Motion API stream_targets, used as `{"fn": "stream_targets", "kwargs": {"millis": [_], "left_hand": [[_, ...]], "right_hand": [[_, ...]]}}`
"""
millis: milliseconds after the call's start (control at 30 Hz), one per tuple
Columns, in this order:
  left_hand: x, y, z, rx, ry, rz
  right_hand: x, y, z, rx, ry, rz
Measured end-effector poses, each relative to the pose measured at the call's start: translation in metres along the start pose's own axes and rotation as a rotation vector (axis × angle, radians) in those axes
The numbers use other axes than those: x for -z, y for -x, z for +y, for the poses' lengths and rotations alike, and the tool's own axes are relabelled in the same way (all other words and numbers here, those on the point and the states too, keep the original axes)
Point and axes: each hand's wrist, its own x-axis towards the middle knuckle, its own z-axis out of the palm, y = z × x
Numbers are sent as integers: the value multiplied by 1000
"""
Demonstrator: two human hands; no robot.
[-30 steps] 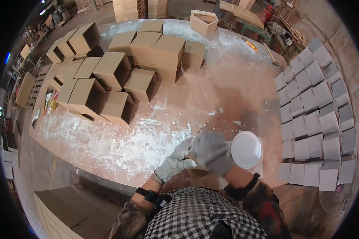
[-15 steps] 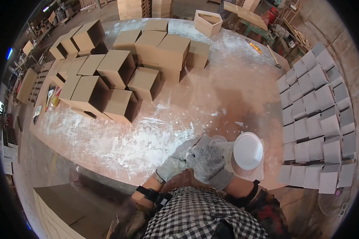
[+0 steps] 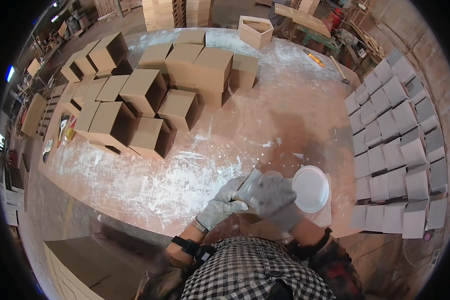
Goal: The person paints the exterior of small wooden boxes white using a cloth dipped in a container of white paint. They rotate each box to cover all sides and place finished boxes into a stack on the right side of the table.
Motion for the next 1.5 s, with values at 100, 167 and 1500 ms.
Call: {"fn": "stream_targets", "kwargs": {"millis": [100, 167, 1500], "left_hand": [[-18, -3, 21, 41, -110, -46], [-16, -2, 21, 59, -50, -16], [-13, 6, 6, 8, 14, -6]], "right_hand": [[-5, -13, 28, -199, 114, 45], [6, -20, 15, -277, 139, 18], [38, 59, -11, 97, -488, 197]]}}
